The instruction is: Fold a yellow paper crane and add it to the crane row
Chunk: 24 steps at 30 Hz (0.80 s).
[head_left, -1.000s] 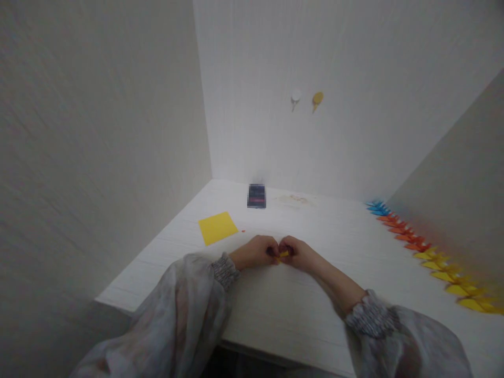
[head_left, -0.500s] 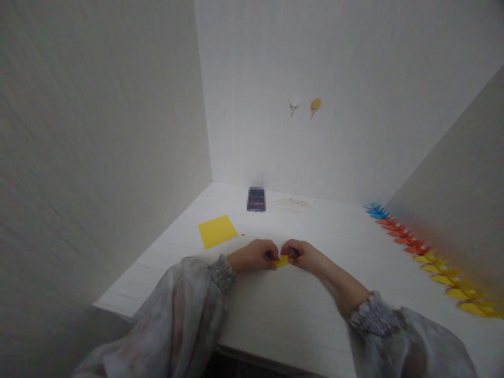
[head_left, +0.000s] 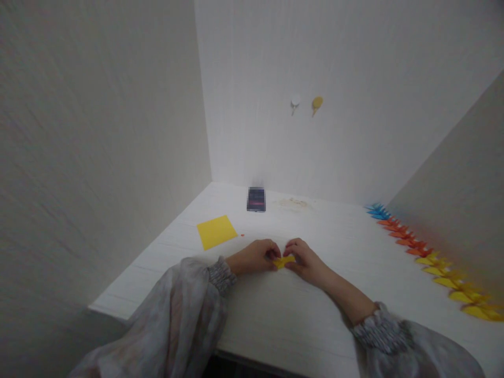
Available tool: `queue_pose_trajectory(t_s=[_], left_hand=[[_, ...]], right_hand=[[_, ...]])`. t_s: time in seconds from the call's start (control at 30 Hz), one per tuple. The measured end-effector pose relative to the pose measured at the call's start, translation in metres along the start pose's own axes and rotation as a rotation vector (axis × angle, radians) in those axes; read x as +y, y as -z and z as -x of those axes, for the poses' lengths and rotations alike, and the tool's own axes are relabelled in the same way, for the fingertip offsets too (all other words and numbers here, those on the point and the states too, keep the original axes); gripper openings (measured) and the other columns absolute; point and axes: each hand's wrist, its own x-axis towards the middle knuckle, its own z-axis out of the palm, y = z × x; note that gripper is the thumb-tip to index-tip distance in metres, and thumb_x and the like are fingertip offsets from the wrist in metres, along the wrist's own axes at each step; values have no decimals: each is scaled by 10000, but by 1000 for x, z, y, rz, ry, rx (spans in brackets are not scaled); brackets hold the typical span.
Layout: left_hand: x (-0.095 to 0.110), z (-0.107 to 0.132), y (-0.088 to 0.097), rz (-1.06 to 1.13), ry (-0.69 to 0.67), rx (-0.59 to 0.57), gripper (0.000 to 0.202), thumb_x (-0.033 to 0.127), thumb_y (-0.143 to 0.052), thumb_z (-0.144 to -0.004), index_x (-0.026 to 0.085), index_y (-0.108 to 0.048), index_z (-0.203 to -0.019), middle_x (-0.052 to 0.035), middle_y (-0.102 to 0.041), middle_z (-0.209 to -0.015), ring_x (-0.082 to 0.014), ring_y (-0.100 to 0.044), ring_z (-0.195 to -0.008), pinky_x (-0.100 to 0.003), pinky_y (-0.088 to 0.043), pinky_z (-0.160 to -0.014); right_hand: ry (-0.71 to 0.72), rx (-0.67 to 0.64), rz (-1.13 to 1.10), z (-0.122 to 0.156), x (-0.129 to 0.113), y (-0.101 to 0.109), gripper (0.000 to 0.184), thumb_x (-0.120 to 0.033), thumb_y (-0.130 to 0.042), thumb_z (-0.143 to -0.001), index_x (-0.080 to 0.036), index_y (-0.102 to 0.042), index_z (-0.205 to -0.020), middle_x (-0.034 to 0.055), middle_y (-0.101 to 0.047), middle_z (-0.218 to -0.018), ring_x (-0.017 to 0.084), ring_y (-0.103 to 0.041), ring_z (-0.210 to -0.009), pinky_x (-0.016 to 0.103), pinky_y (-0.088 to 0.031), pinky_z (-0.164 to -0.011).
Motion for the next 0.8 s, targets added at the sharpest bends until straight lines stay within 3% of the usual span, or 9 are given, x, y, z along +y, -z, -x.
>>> queue_pose_trajectory(t_s=[0.17,0.33,0.43,0.53,0.6,0.8], left_hand=[[4,1,-2,29,20,26,328,238,-642,-597,139,-552,-896,-2,-554,-720,-105,-498,-642,-215,-395,-575],[3,1,-4,33,-10,71,246,331,-572,-672,145,-597,-831,-10,-595,-727,-118,-518,-662,-231,-392,-602],[7,-1,-5,212,26,146,249,355,-568,-680,132,-605,-785,-18,-610,-701,-114,-534,-644,-238,-405,-611],[15,-4,-9,544,44,238,259,339,-617,-642,113,-576,-761,-28,-620,-688,-109,-557,-623,-252,-431,-630],[19,-5,-12,717,69,297,269,330,-638,-625,107,-555,-752,-30,-623,-679,-116,-577,-626,-270,-443,-657],[24,-5,-16,869,25,370,309,315,-672,-595,135,-502,-779,12,-594,-632,-95,-560,-581,-256,-436,-630]], right_hand=[[-148,5,14,1,-10,-3,95,-183,-553,-686,-186,-490,-757,16,-519,-744,159,-479,-704,295,-401,-631],[-182,15,-167,2,-16,-6,39,-218,-500,-736,-189,-477,-748,-8,-525,-670,131,-502,-617,255,-394,-558],[-227,159,-430,-1,-19,-7,155,-265,-524,-732,-199,-444,-847,-3,-545,-704,139,-563,-631,277,-434,-592],[-251,310,-724,-7,-28,-8,306,-318,-593,-684,-216,-418,-914,1,-575,-726,148,-591,-645,305,-464,-629],[-256,336,-841,-10,-35,-9,328,-326,-638,-648,-215,-451,-893,11,-591,-783,151,-597,-672,324,-475,-666],[-277,316,-825,-12,-39,-14,196,-323,-638,-664,-177,-567,-774,24,-619,-726,165,-584,-700,326,-461,-696]])
